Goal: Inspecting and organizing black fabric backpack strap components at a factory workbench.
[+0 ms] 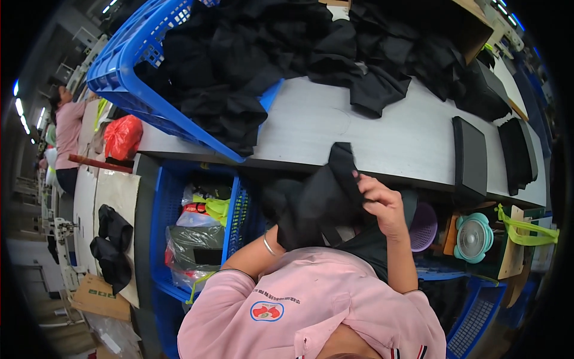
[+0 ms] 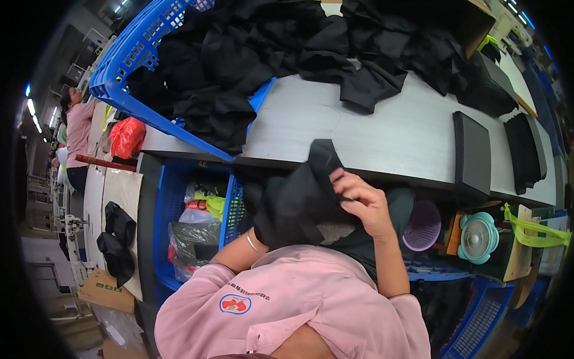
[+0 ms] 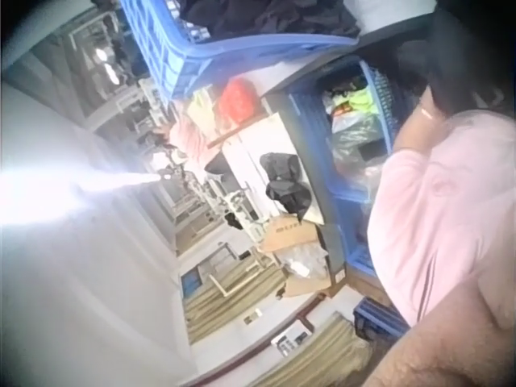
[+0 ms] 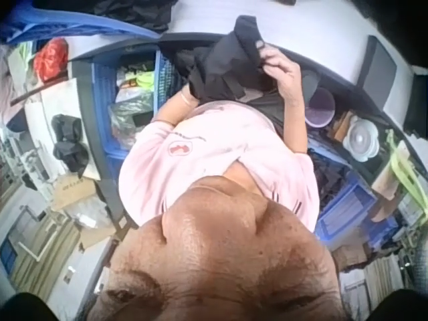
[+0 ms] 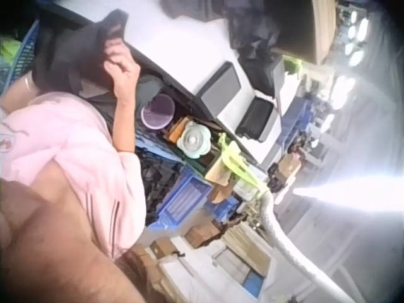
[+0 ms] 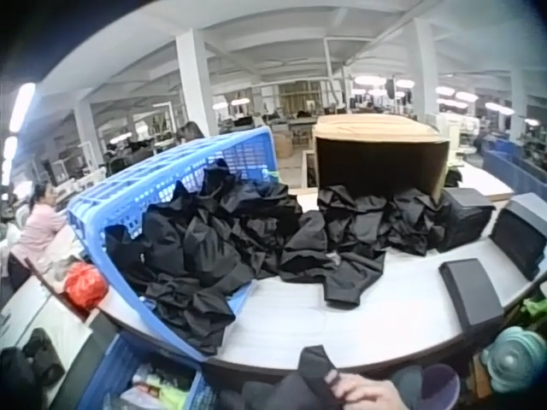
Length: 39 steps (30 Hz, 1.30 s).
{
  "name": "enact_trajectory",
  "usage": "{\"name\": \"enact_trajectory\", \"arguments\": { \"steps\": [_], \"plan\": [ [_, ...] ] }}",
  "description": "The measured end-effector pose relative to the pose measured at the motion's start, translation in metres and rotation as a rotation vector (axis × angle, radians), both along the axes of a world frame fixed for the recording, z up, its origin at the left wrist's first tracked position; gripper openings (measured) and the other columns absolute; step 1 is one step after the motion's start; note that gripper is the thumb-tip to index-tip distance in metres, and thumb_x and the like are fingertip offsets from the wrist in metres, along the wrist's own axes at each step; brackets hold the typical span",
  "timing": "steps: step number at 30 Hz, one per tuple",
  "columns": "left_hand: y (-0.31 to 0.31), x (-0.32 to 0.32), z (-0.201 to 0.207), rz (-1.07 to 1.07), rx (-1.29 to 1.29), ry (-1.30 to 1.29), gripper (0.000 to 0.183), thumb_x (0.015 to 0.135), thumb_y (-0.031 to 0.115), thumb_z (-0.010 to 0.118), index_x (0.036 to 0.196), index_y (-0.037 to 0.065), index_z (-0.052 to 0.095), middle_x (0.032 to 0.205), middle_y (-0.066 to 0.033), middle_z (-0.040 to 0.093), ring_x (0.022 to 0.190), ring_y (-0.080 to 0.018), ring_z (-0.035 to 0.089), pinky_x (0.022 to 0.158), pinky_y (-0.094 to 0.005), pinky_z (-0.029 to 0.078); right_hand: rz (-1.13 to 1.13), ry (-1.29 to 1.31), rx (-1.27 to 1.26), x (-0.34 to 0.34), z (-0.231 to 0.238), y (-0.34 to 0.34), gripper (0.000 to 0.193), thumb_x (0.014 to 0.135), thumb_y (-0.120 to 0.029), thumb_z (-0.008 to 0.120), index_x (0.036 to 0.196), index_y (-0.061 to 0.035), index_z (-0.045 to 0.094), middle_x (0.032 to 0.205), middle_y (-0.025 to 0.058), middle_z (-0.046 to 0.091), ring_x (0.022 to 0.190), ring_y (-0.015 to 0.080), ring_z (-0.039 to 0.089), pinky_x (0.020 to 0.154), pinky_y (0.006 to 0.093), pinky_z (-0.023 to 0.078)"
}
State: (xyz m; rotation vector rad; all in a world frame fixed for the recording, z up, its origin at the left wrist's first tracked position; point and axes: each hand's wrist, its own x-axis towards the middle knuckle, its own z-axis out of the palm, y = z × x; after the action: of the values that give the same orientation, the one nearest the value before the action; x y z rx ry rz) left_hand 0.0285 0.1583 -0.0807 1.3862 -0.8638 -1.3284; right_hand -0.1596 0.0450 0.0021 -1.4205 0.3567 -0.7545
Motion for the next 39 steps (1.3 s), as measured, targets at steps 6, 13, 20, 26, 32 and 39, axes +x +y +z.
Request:
{"name": "enact_trajectory", "arguments": {
  "steps": [6,13,20,26,32,39],
  "plan": [
    [-0.022,0.069,-0.01,-0.003,0.089,-0.409,0.032,0.1,0.018,0.052,0.125,-0.001,0.057,0.115,-0.0073,0.062,0.101,-0.0154,0.056,0.091,-0.0288,0.046,0.026,0.075,-0.067,-0.004,0.016,-0.035,0.019,0.081,-0.013,0.07,0.072,-0.0002,0.06,0.093,0.0072,0.067,0.095,0.0195,0.062,0.122,0.0519,0.015],
    [-0.027,0.053,0.0,0.056,0.086,-0.516,0.03,0.099,0.016,0.053,0.122,-0.001,0.058,0.112,-0.0073,0.063,0.098,-0.0153,0.056,0.089,-0.0291,0.047,-0.381,0.291,-0.672,0.063,0.04,-0.132,0.021,0.09,-0.012,0.067,0.108,-0.0024,0.069,0.117,0.0132,0.066,0.121,0.0338,0.056,0.114,0.0442,0.032],
    [0.009,0.017,0.013,0.247,-0.05,0.258,0.041,0.095,0.012,0.057,0.132,-0.006,0.052,0.126,-0.0064,0.06,0.116,-0.0151,0.055,0.104,-0.0292,0.04,-0.742,0.335,-0.578,0.046,-0.013,-0.08,0.023,0.095,-0.015,0.064,0.111,0.0014,0.066,0.112,0.0107,0.065,0.104,0.0197,0.062,0.093,0.033,0.047],
    [-0.018,0.016,0.009,0.321,-0.181,0.352,0.041,0.092,0.012,0.059,0.13,-0.004,0.051,0.122,-0.0054,0.059,0.111,-0.0126,0.054,0.101,-0.0286,0.041,-0.282,0.23,-0.067,0.039,-0.042,0.024,0.027,0.089,-0.005,0.068,0.115,0.0026,0.061,0.106,0.0089,0.063,0.091,0.0143,0.062,0.085,0.0272,0.049],
    [-0.063,0.007,0.016,0.291,-0.207,0.273,0.034,0.096,0.017,0.059,0.124,-0.002,0.055,0.117,-0.0042,0.06,0.107,-0.0114,0.054,0.098,-0.0275,0.042,-0.548,0.3,-0.181,0.069,-0.043,-0.021,0.015,0.089,-0.004,0.069,0.101,0.0021,0.062,0.081,-0.0009,0.057,0.073,0.0065,0.05,0.067,0.0224,0.045],
    [-0.016,0.017,0.056,0.507,-0.237,-0.102,0.014,0.087,0.001,0.071,0.101,-0.001,0.069,0.091,-0.0044,0.066,0.07,-0.0064,0.061,0.063,-0.019,0.049,-0.484,0.367,-0.154,0.051,-0.055,-0.055,0.016,0.089,-0.002,0.068,0.101,0.0008,0.059,0.093,0.0041,0.065,0.069,0.0083,0.057,0.064,0.0243,0.047]
  ]
}}
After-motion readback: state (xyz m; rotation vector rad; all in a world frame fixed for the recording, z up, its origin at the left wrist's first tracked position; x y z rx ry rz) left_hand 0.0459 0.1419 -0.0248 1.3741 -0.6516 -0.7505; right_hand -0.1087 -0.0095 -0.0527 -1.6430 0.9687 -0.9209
